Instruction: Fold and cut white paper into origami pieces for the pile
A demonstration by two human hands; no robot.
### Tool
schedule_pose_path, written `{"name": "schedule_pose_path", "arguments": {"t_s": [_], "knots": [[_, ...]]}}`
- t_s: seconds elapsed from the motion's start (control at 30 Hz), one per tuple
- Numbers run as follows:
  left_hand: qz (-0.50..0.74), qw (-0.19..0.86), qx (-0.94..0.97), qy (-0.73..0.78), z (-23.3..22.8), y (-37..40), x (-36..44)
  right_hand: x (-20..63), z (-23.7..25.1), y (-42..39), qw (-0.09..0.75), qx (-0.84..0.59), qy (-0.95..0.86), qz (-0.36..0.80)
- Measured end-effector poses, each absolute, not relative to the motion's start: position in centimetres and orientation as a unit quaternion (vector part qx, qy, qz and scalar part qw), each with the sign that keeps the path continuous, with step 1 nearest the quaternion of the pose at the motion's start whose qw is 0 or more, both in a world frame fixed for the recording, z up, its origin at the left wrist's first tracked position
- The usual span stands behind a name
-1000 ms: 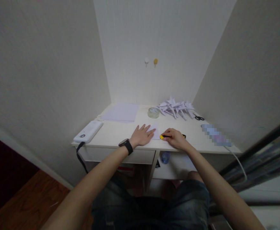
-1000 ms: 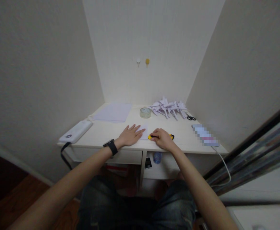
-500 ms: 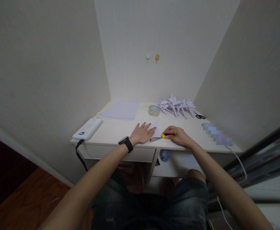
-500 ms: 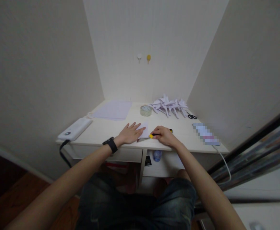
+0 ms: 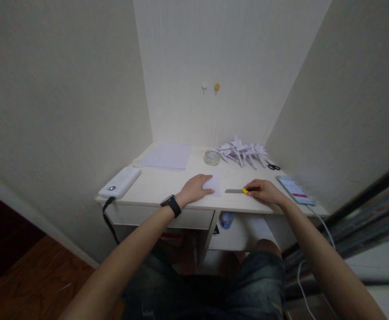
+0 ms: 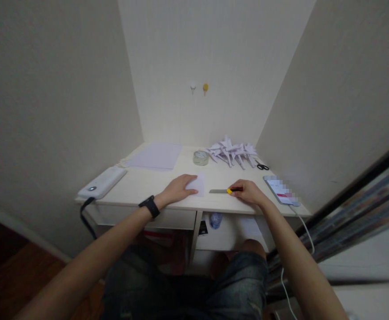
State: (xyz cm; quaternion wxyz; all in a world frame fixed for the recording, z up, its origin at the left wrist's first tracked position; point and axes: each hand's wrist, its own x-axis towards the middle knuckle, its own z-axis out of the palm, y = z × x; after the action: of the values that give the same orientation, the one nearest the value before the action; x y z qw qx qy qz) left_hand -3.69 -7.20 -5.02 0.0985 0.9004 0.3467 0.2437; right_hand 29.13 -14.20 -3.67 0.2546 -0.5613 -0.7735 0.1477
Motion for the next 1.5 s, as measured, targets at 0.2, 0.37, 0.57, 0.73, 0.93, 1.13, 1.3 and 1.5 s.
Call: {"name": "schedule_pose_path", "arguments": {"t_s": [0.2, 0.37, 0.57, 0.73, 0.93, 1.13, 1.3, 1.5], "knots": [[0.366, 0.172, 0.848, 0.341, -4.9, -6.7, -3.5, 31.1, -5.0, -14.6, 0.3, -0.649, -0.691, 0.107], [0.473, 0.352, 0.698, 0.407, -4.5, -5.6, -3.6, 30.8, -5.3, -15.1, 0.315, -0.668, -0.669, 0.086], [0.532, 0.51, 0.575, 0.354, -3.6, -5.0, -4.2, 27.4, -5.4, -14.8, 0.314, -0.652, -0.687, -0.063], [0.561, 0.559, 0.507, 0.34, -2.7, -5.8, -4.3, 20.9, -6.0, -13.9, 0.344, -0.6, -0.723, 0.002], [0.586, 0.522, 0.452, 0.424, -1.9, -6.0, -5.3, 14.4, -5.8, -14.5, 0.203, -0.501, -0.842, -0.001], [0.499, 0.423, 0.536, 0.534, -1.5, -5.6, -8.0, 13.0, -5.0, -13.8, 0.146, -0.51, -0.847, -0.045], [0.359, 0.217, 0.695, 0.584, -1.5, -5.0, -11.0, 14.7, -4.6, -12.2, 0.181, -0.563, -0.803, -0.078], [0.227, 0.008, 0.773, 0.592, -2.0, -5.3, -11.2, 17.1, -3.5, -8.8, 0.166, -0.569, -0.805, -0.002]]}}
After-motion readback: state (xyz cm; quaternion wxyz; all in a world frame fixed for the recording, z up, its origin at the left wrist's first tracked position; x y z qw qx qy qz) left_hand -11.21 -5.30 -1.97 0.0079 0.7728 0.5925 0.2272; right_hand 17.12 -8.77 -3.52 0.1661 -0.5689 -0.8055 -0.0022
